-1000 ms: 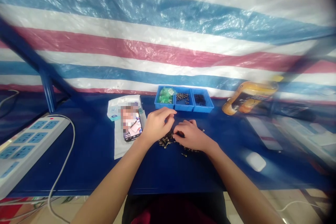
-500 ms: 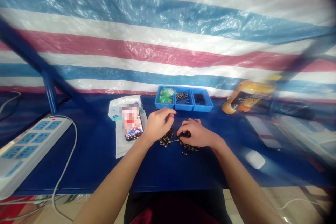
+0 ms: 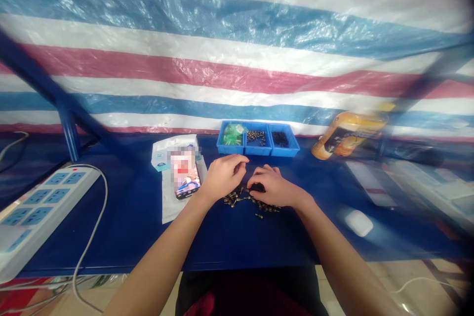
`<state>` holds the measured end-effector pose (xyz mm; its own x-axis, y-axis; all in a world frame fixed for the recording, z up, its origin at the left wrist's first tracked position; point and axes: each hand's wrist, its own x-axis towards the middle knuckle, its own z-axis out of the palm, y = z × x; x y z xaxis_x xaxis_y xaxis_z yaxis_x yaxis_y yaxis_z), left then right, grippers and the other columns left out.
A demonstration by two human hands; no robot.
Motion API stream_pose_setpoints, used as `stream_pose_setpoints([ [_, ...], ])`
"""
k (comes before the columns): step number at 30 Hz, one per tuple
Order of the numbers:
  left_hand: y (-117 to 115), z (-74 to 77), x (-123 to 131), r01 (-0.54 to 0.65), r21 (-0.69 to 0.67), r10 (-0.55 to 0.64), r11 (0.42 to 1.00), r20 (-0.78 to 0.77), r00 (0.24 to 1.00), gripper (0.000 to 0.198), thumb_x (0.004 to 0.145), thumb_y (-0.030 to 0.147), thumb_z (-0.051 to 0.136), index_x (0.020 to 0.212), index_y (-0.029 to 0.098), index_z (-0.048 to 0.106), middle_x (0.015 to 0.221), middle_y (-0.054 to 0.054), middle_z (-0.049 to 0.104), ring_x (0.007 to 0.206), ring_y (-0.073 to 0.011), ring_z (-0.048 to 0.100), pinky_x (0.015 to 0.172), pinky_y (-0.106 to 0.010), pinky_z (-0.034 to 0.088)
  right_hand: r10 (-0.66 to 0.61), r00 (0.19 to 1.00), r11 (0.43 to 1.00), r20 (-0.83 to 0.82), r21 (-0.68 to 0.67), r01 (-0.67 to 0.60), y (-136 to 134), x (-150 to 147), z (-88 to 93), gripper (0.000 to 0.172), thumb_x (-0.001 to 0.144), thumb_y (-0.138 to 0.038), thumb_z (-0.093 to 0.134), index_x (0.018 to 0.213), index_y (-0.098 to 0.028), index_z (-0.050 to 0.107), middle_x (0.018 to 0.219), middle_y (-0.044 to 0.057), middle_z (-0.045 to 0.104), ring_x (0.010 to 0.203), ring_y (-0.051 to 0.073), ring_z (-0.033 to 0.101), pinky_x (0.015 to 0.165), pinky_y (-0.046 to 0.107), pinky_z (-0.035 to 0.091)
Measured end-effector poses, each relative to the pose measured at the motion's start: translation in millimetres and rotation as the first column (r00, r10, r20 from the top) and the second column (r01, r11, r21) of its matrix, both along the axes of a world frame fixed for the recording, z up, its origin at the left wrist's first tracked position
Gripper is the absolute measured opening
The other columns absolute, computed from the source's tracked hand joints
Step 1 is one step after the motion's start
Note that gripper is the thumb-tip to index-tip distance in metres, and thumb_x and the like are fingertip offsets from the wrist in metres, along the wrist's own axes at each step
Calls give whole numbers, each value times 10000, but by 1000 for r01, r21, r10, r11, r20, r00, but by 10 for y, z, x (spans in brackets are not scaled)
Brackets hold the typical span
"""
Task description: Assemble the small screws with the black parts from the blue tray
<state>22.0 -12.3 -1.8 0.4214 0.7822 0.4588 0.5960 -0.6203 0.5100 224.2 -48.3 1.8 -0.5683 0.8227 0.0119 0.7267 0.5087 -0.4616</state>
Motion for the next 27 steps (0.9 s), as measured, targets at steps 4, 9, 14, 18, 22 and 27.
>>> stream_pose_setpoints([
  [4,8,-2,-4,1,-3,-1,1000,-25,1000,236,918,206,508,1047,249,700,983,-11,746,854,-176,689,792,-277,504,3,1000,1000,0,0,-3,9,-8,-3,159,888,-380,627,984,-321,740,990,50,615,976,251,493,896,443,329],
  [9,17,-17,-1,7,-4,-7,1000,-28,1000,237,913,200,513,1048,248,702,980,-12,746,850,-174,688,791,-274,505,18,1000,1000,-16,4,-18,25,-45,-47,174,886,-402,639,1007,-328,740,967,48,616,972,249,508,930,464,319],
  [14,18,-11,-4,11,-7,-12,1000,-31,999,237,923,218,504,1057,249,698,991,-16,745,857,-175,687,800,-276,501,14,999,1000,-52,25,-13,26,-61,-65,118,881,-352,645,936,-300,736,978,43,654,974,246,538,919,460,337],
  [18,20,-4,-10,14,-13,-14,1000,-19,1000,230,927,230,506,1055,252,696,970,-16,739,844,-176,680,787,-276,493,-52,968,996,-244,62,69,52,-16,-4,134,901,-296,614,987,-273,714,1010,35,705,976,220,604,939,426,394],
  [22,-6,15,8,61,-36,-61,997,-10,998,214,955,273,486,946,224,694,864,-19,714,770,-160,647,724,-258,464,-152,869,974,-470,76,212,85,14,41,145,889,-312,625,975,-255,726,976,30,738,896,203,657,847,362,492],
  [27,-68,62,54,115,-97,-116,989,-5,993,358,995,358,420,724,187,579,666,8,577,633,-128,534,621,-241,388,-165,804,961,-570,89,261,69,-18,50,160,891,-331,640,997,-267,742,973,32,741,908,210,668,839,366,524],
])
